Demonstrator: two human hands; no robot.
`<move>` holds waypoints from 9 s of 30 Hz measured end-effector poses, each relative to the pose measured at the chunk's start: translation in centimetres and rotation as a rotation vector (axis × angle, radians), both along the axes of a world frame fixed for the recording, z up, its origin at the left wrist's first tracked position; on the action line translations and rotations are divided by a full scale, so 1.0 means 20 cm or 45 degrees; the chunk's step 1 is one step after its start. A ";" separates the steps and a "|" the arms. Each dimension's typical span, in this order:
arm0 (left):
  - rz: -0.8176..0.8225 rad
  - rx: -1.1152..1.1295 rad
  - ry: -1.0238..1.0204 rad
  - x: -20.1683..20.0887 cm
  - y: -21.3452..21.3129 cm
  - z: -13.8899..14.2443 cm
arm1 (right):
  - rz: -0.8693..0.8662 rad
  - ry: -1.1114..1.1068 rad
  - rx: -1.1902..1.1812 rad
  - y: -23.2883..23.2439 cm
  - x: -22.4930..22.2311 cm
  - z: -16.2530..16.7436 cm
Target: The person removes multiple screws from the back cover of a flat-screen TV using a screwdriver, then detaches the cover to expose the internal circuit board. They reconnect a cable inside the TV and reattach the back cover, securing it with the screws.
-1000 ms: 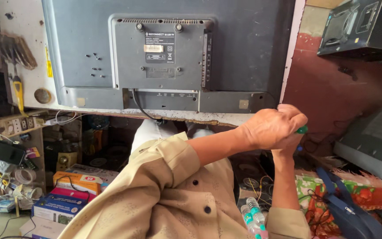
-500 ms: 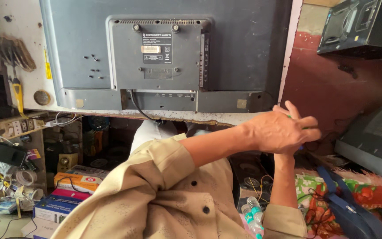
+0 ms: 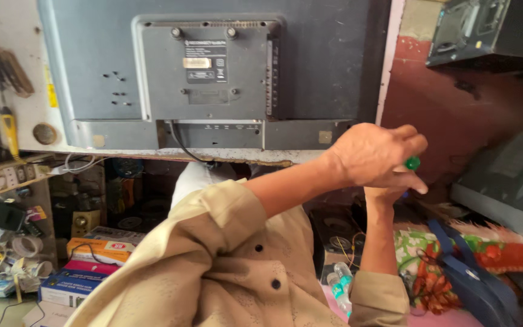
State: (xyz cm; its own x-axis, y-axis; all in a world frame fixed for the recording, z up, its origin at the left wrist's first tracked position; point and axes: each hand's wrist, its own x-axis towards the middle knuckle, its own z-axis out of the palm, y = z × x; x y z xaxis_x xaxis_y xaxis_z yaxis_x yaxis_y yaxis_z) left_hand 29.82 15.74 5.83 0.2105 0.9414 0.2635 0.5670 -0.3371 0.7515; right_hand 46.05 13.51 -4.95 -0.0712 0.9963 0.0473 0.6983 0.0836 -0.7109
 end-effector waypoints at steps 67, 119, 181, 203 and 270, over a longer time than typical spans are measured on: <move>0.308 -1.756 -1.452 -0.17 -0.38 -0.45 | 0.165 0.415 0.153 0.04 0.00 0.13; 0.178 -1.354 -2.227 -0.18 -0.35 -0.46 | 0.117 1.308 -0.020 -0.15 -0.16 0.47; 0.578 -0.531 0.848 -2.25 -1.63 -0.29 | 0.913 -0.506 0.290 0.24 -1.36 0.51; 0.413 -0.568 0.879 -2.28 -1.57 -0.24 | 1.156 -0.823 0.337 -0.10 -0.85 0.33; 0.660 -0.388 0.770 -1.91 -1.99 -0.46 | 0.938 -0.740 -0.063 -0.55 -0.66 0.32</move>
State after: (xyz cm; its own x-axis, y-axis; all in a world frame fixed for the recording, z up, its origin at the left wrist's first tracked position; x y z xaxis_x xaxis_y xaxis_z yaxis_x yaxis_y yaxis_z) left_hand -8.39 -24.00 -3.32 -0.2438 0.9692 -0.0360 0.9269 0.2438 0.2854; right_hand 32.78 2.55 1.39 -0.6842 0.6905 -0.2347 0.7277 0.6253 -0.2819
